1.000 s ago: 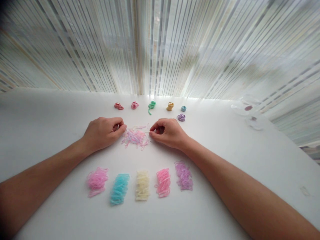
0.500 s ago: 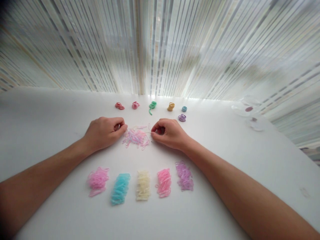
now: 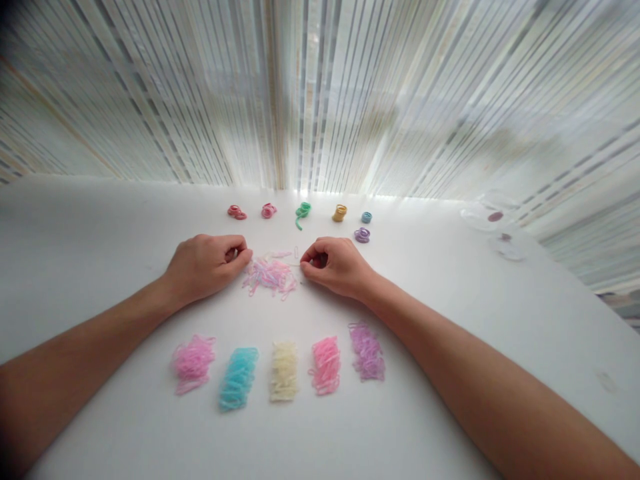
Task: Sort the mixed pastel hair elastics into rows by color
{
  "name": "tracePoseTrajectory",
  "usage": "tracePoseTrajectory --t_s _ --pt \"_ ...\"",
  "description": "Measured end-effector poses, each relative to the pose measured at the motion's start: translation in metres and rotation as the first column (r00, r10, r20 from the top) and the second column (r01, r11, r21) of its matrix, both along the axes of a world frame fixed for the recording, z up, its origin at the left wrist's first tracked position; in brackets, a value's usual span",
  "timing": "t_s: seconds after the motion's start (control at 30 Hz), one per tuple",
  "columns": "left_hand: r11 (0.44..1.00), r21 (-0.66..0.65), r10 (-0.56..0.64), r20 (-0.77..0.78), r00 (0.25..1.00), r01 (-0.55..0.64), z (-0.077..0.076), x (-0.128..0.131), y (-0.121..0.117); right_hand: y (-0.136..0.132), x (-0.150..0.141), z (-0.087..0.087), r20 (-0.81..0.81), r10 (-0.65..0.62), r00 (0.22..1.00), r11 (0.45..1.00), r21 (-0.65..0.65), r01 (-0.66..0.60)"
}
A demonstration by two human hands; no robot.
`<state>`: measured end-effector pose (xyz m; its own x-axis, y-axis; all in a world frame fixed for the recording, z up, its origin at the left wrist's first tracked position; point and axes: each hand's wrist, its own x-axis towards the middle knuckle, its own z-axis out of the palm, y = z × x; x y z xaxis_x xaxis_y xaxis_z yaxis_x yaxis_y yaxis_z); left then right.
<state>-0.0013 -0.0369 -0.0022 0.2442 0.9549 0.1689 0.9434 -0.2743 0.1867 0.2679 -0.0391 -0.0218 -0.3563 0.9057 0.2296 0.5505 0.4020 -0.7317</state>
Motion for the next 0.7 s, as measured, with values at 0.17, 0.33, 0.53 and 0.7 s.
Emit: tracePoseTrajectory --t_s 0.17,0.33,0.53,0.7 --pt "1.0 -0.004 0.0 0.006 1.0 0.0 0.0007 -0.0004 0.0001 0.0005 0.0002 -0.0017 -0.005 -0.026 1.0 1.0 -0.018 0.026" --pt "1.0 -0.006 0.008 -0.001 1.0 -0.008 -0.0001 -0.0006 0.0004 0.0011 0.0008 -0.0029 -0.011 -0.025 1.0 1.0 -0.012 0.025" --pt "1.0 -0.003 0.004 -0.009 1.0 -0.004 0.0002 -0.0008 0.0002 0.0011 0.0013 -0.0029 -0.003 -0.041 0.999 0.999 -0.005 0.041" --pt "1.0 -0.009 0.009 -0.01 1.0 -0.009 0.0015 -0.0001 -0.0002 0.0003 0.0006 -0.0007 0.0 -0.049 0.999 0.999 -0.009 0.049"
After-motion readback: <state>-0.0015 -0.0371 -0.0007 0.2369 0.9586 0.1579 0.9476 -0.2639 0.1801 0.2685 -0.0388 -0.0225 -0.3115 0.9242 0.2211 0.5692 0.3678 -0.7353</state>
